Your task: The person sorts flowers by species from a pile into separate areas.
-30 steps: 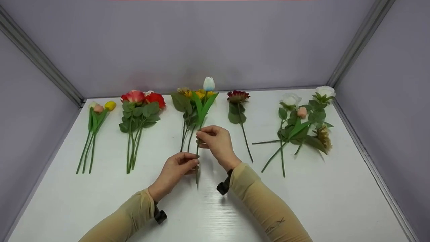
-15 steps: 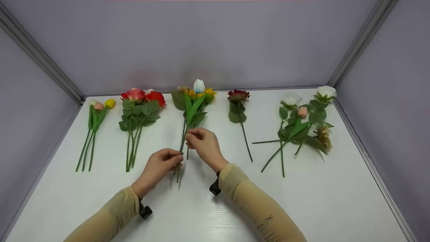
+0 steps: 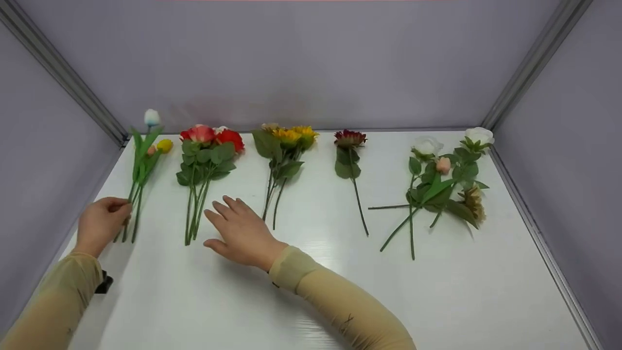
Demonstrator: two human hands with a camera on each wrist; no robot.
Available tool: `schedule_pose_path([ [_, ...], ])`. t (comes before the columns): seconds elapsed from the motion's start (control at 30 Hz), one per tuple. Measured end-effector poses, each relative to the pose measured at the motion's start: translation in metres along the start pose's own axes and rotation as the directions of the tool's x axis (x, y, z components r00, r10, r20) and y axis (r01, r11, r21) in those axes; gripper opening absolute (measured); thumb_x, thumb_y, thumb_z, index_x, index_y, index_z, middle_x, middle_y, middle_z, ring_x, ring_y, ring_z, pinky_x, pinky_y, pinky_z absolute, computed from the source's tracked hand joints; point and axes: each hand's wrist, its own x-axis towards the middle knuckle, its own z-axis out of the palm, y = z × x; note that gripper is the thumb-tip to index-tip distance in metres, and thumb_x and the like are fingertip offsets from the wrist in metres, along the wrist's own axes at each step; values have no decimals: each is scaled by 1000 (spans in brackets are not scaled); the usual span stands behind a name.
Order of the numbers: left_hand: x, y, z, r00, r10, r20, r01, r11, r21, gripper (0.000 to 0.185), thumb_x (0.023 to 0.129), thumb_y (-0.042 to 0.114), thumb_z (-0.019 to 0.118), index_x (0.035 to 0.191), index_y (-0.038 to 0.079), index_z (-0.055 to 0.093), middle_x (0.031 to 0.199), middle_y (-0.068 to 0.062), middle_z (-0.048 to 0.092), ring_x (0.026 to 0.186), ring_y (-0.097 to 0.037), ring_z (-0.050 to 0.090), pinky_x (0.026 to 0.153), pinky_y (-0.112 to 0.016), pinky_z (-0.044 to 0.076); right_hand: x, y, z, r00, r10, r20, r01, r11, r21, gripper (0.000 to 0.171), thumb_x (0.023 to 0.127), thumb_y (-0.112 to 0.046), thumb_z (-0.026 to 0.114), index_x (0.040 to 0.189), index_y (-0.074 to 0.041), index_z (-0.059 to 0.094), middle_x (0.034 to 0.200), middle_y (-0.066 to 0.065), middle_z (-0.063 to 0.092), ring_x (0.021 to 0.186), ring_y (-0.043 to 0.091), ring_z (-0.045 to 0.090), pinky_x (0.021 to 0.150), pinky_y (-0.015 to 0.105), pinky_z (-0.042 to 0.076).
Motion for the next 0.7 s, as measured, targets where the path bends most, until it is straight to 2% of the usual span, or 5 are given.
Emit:
schedule_pose_path([
  [0.1, 10, -20, -14, 999, -37, -23, 38, 998, 51, 34, 105, 16, 53, 127, -7, 66, 117, -27, 68, 97, -38, 66, 79, -46, 53, 6, -10, 5, 999, -32, 30, 34, 997, -72, 72, 105, -58, 43, 161, -14, 33, 165, 9, 32, 155, 28, 19, 126, 40, 10],
  [0.23, 16, -34, -17, 996, -71, -49, 74, 995, 73, 33, 105, 13, 52, 124, -10, 66, 117, -30, 67, 97, -42, 65, 80, -52, 53, 10, -20, 9, 997, -52, 60, 58, 992, -113, 74, 105, -60, 41, 163, -16, 28, 166, 10, 28, 156, 28, 14, 126, 42, 9],
  [0.47, 25, -39, -5, 996, -67, -56, 73, 992, 106, 30, 104, 11, 54, 119, -10, 69, 116, -30, 68, 99, -44, 66, 80, -53, 54, 12, -23, 16, 993, -40, 115, 60, 983, -174, 76, 105, -63, 37, 165, -20, 20, 170, 8, 16, 157, 27, 6, 126, 43, 5],
  [0.7, 30, -42, 4, 994, -77, -83, 88, 987, 135, 28, 102, 8, 54, 115, -10, 70, 111, -30, 69, 96, -44, 66, 79, -54, 53, 10, -20, 20, 990, -29, 139, 55, 981, -185, 76, 105, -63, 34, 165, -20, 18, 170, 9, 16, 157, 28, 7, 126, 43, 5],
])
